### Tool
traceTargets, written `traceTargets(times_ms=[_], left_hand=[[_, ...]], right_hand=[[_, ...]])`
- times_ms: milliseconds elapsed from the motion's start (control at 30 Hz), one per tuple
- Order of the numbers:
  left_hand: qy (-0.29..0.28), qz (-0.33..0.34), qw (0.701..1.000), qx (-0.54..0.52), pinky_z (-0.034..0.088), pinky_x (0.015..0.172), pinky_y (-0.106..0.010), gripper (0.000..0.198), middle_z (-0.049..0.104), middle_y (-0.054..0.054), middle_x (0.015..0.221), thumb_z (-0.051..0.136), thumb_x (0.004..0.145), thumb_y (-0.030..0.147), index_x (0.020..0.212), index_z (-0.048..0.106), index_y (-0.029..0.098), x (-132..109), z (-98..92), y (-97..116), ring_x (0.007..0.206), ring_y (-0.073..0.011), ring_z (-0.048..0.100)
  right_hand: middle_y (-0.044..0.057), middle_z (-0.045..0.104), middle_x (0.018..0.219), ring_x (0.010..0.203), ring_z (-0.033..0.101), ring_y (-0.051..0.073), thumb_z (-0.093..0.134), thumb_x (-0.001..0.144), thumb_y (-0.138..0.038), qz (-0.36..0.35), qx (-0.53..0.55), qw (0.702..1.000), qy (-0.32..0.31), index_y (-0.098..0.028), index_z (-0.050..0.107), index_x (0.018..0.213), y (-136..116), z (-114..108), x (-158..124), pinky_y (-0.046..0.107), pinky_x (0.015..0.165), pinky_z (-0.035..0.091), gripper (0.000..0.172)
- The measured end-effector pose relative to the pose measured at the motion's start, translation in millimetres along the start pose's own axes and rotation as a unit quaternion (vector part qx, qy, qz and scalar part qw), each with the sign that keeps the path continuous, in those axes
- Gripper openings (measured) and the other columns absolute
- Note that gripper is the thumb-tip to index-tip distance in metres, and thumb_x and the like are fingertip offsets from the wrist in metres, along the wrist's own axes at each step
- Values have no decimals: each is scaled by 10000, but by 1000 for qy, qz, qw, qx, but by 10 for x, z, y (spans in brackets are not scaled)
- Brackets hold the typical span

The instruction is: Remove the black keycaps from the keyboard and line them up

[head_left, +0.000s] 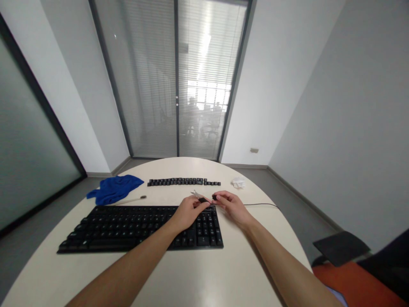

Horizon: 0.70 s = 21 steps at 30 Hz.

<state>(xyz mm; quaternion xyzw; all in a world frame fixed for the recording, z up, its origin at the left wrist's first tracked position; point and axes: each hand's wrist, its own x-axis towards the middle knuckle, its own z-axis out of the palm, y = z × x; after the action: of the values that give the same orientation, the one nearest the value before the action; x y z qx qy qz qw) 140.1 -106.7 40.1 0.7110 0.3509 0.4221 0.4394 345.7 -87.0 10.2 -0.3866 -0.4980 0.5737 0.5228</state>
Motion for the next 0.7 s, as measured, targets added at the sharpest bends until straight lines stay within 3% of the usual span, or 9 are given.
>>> traceTargets(times_ms=[100,200,267,400,700], left_hand=[[21,-15,999,33,493,813,-296,285,748,-58,901,585,858,392,922,727,153,16,3,-48,853,-210,672],[26,-21,998,56,488,793,-307,329,748,-63,899,571,860,426,934,732,148,25,1,-75,841,-219,664],[28,-23,997,64,486,787,-315,348,748,-70,899,568,859,439,938,735,145,25,-2,-77,841,-225,662],[29,-28,997,59,488,802,-321,347,751,-83,921,582,850,442,937,739,145,24,-4,-72,864,-232,666],[29,-16,998,60,485,786,-309,350,749,-82,909,575,863,453,908,731,143,31,-1,-91,857,-227,668]], right_hand=[[72,734,914,901,681,223,801,679,-429,-7,-30,999,41,-174,725,933,3,-87,32,353,870,484,368],[72,730,883,827,666,209,783,684,-408,-44,-146,985,80,-151,699,1004,8,-202,66,349,817,487,420],[61,715,798,738,646,198,736,719,-398,-75,-242,963,95,-131,684,997,8,-266,77,349,759,489,390],[78,720,905,821,654,205,600,820,-345,-125,-392,904,121,-154,675,981,-7,-323,72,337,798,479,261],[74,739,905,839,674,209,535,853,-314,-80,-523,833,162,-172,703,971,2,-345,132,294,789,477,250]])
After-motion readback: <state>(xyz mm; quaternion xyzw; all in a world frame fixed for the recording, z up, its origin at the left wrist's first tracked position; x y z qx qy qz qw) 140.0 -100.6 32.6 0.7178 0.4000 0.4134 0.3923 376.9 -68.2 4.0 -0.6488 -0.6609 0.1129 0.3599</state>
